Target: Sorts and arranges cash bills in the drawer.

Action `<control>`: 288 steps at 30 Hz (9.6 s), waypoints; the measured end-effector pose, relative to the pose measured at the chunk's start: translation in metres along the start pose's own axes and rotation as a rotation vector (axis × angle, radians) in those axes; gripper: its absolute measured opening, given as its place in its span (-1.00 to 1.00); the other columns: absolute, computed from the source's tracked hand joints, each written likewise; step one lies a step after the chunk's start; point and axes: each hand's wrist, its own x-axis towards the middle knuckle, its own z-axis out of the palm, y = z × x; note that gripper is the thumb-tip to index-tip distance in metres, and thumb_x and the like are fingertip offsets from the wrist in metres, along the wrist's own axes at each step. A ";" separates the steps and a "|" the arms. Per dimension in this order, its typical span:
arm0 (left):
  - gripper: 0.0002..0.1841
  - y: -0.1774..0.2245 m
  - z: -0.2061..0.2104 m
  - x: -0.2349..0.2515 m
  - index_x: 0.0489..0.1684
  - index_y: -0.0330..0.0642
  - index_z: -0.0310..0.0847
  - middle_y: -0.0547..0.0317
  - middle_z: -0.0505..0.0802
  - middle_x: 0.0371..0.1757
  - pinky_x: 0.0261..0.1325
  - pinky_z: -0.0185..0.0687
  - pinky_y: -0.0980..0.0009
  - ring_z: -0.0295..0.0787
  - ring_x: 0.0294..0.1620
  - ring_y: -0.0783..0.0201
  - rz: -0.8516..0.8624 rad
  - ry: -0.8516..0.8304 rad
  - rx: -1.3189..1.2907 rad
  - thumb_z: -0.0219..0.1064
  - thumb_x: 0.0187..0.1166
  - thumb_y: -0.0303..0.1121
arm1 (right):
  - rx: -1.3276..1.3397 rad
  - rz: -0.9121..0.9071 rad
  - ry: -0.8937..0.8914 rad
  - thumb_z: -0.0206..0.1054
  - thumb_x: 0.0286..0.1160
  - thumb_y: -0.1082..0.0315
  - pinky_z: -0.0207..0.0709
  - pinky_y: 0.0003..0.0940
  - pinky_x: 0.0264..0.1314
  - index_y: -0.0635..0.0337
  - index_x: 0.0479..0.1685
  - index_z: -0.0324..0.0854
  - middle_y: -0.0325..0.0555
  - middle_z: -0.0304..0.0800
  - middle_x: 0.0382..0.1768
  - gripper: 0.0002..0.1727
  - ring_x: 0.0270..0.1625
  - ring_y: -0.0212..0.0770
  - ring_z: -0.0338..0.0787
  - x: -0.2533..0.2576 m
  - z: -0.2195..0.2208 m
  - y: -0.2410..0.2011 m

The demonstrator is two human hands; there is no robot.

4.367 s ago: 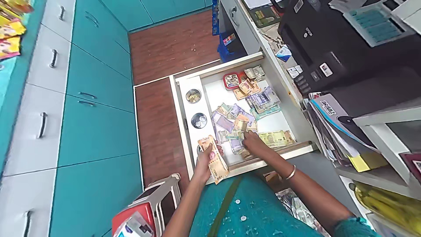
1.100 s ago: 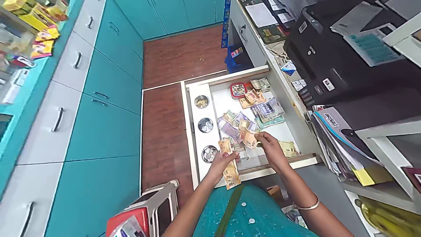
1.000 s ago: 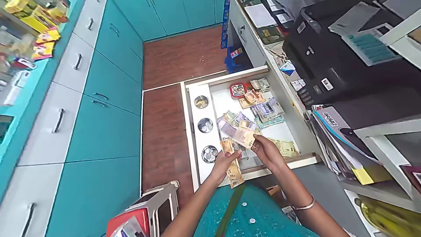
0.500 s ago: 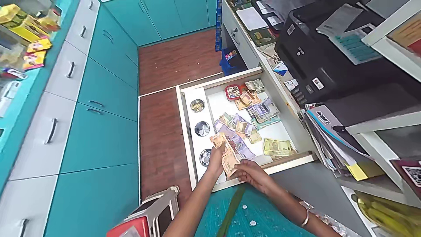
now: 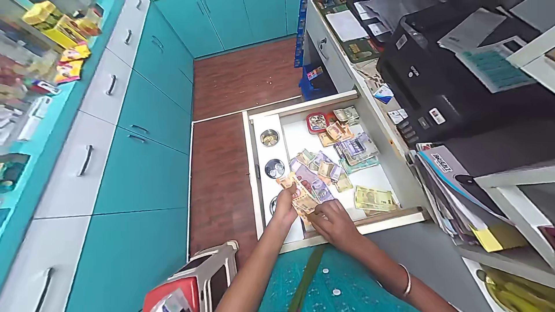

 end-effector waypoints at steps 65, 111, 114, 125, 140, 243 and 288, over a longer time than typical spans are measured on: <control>-0.85 0.000 -0.008 0.014 0.11 -0.33 0.50 0.08 0.82 -0.46 -0.11 0.88 0.18 0.86 -0.46 0.17 0.082 -0.029 0.115 0.13 0.70 -0.58 | -0.012 0.967 -0.197 0.47 0.42 0.35 0.34 0.22 0.64 0.47 0.69 0.24 0.46 0.46 0.54 -0.18 0.60 0.38 0.48 0.103 0.059 0.248; -0.52 0.047 -0.036 0.002 0.72 -0.29 0.26 -0.08 0.75 0.39 0.30 0.80 0.15 0.86 0.20 0.14 -0.161 -0.753 1.041 -0.02 0.82 -0.46 | 1.163 0.735 -0.493 0.16 0.33 0.68 0.69 -0.47 0.21 0.17 -0.31 0.90 -0.29 0.96 -0.02 -0.64 0.12 -0.48 0.84 0.033 -0.042 0.125; -0.56 0.038 -0.039 0.004 0.58 -0.37 0.43 -0.04 0.75 0.43 0.36 0.77 0.12 0.83 0.28 0.10 -0.033 -0.687 0.779 0.10 0.73 -0.50 | 1.335 0.865 -0.441 0.35 0.34 0.53 0.69 -0.47 0.12 0.02 -0.31 0.81 -0.36 0.91 -0.02 -0.82 0.07 -0.46 0.82 0.024 -0.029 0.115; -0.60 0.014 0.042 0.080 0.48 -0.48 0.33 -0.18 0.85 0.03 -0.02 0.88 0.22 0.92 -0.14 0.11 0.032 -0.332 0.704 0.17 0.77 -0.43 | 1.002 1.204 -0.291 0.35 0.54 0.53 0.79 -0.31 -0.06 0.34 0.11 0.64 -0.12 0.87 -0.15 -0.78 -0.19 -0.29 0.86 0.061 -0.032 0.184; -0.48 -0.014 0.158 0.238 0.39 -0.43 0.54 -0.32 0.69 0.41 0.36 0.66 -0.10 0.75 0.33 -0.14 0.013 -0.041 1.827 0.19 0.77 -0.09 | -0.058 1.185 -0.683 0.43 0.35 0.48 0.48 0.34 0.39 0.41 0.35 0.59 0.45 0.64 0.33 -0.50 0.43 0.38 0.64 0.119 0.020 0.339; -0.45 -0.016 0.166 0.214 0.63 -0.33 0.39 -0.17 0.52 0.65 0.71 0.07 -0.16 0.28 0.75 -0.09 0.703 -0.303 2.211 0.20 0.60 -0.44 | -0.254 0.592 -0.771 0.01 0.72 0.51 0.40 0.27 0.41 0.43 0.45 0.52 0.38 0.62 0.34 -0.59 0.45 0.35 0.59 0.093 0.044 0.297; -0.63 0.070 -0.091 0.015 0.30 -0.50 0.66 -0.09 0.85 0.27 0.47 0.62 0.37 0.81 0.26 0.36 0.561 -0.465 1.139 0.32 0.51 -0.60 | 1.199 0.795 -0.161 0.45 0.35 0.50 0.69 -0.48 0.17 0.32 0.07 0.70 -0.22 0.84 -0.05 -0.71 0.00 -0.49 0.79 0.039 0.085 0.062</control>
